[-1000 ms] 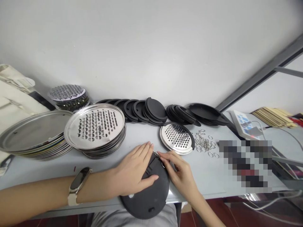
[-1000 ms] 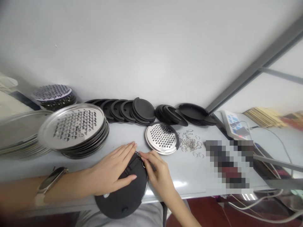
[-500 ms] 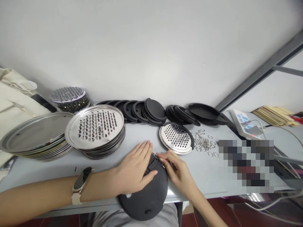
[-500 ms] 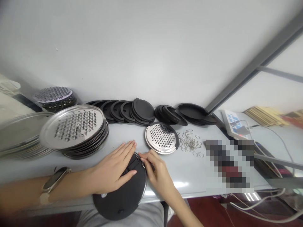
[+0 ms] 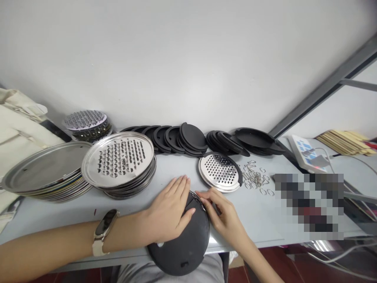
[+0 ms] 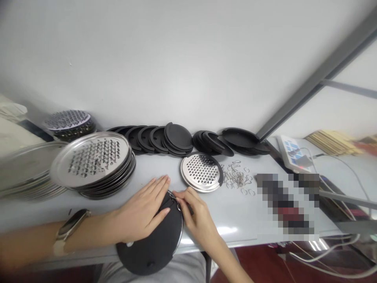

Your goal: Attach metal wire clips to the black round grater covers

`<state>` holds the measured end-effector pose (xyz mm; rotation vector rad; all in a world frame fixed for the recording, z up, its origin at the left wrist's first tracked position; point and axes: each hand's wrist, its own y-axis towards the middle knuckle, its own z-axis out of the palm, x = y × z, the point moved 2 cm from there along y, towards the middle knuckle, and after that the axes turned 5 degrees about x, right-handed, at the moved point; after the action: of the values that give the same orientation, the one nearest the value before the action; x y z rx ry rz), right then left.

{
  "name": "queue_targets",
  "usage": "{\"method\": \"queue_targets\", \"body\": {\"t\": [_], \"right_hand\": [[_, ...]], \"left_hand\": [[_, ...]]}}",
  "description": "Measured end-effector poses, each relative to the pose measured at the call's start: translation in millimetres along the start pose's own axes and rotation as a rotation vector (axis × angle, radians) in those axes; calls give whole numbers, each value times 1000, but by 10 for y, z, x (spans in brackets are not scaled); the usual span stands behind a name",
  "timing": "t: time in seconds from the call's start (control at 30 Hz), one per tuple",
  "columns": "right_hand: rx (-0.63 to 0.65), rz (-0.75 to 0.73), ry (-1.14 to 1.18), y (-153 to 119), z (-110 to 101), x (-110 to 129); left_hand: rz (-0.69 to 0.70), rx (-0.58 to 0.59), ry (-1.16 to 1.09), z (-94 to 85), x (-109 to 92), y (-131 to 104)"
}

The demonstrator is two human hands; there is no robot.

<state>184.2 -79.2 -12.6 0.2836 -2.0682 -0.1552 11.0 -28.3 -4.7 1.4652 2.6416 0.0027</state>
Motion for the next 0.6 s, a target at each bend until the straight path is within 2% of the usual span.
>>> {"method": "queue_targets", "body": {"t": [0.6], "right_hand": [[-27, 3, -40, -54, 19, -37]], "left_hand": [[-23, 20, -28, -1, -24, 22]]}}
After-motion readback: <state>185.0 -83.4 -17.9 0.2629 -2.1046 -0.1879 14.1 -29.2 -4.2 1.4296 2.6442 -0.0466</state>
